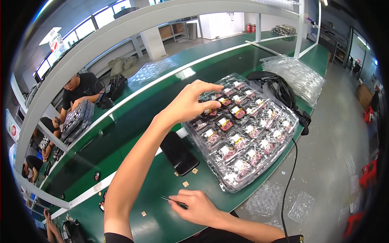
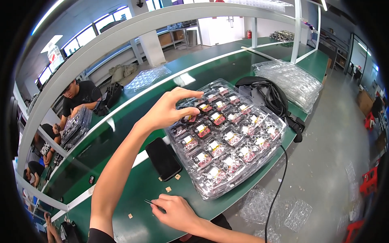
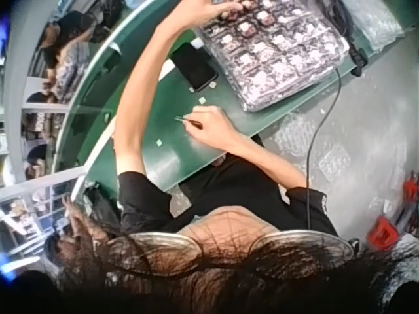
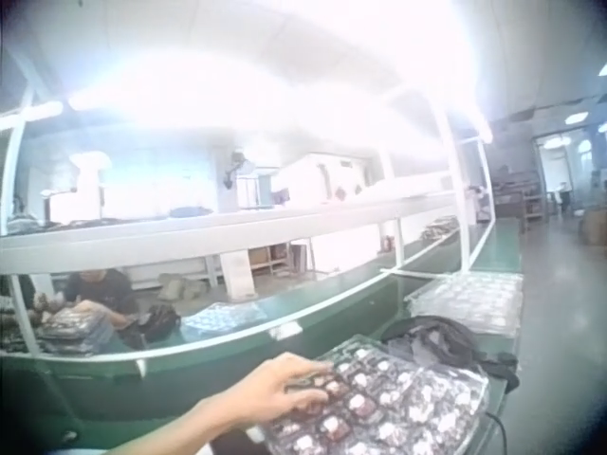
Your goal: Assembling electronic components using tweezers on a factory line.
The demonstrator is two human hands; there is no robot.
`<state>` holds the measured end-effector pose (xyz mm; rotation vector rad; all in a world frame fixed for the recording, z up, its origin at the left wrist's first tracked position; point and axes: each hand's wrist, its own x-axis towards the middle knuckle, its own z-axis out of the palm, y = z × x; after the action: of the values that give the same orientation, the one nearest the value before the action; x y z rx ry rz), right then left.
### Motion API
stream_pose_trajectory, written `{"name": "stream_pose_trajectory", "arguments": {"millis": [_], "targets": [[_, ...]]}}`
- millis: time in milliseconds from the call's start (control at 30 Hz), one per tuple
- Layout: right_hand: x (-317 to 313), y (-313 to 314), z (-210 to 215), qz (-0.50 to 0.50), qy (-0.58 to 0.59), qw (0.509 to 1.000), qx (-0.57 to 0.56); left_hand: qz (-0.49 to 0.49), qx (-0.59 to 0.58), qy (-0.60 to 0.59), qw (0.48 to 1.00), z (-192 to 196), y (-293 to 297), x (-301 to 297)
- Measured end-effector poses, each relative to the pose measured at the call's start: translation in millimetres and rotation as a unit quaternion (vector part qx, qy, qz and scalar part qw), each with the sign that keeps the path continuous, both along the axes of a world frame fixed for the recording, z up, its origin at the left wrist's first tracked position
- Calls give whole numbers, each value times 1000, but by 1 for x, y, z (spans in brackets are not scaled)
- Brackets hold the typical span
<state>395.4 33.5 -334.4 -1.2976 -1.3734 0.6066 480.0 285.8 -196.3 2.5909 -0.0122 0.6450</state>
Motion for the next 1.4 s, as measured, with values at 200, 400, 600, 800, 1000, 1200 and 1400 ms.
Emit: {"name": "stream_pose_trajectory", "arguments": {"millis": [200, 400, 600, 800, 1000, 1200, 1400], "targets": [[6, -2, -2, -16, -32, 998, 46, 91, -17, -70, 993, -11, 7, -107], [4, 0, 4, -3, -35, 998, 43, 346, 164, 195, 903, -65, 65, -318], [2, 1, 4, -5, -52, 999, 14, 513, 51, 327, 792, -68, 55, -433], [-2, -1, 2, -8, -50, 998, 23, 476, -8, 231, 849, -73, 35, -429], [1, 1, 3, -32, -56, 998, 12, 249, -85, 167, 950, -69, -65, -334], [-1, 6, 4, -32, -53, 998, -3, 281, 63, 179, 941, -81, -103, -321], [-5, 7, 6, -34, -65, 997, -19, 219, -33, 117, 968, -104, -96, -343]]}}
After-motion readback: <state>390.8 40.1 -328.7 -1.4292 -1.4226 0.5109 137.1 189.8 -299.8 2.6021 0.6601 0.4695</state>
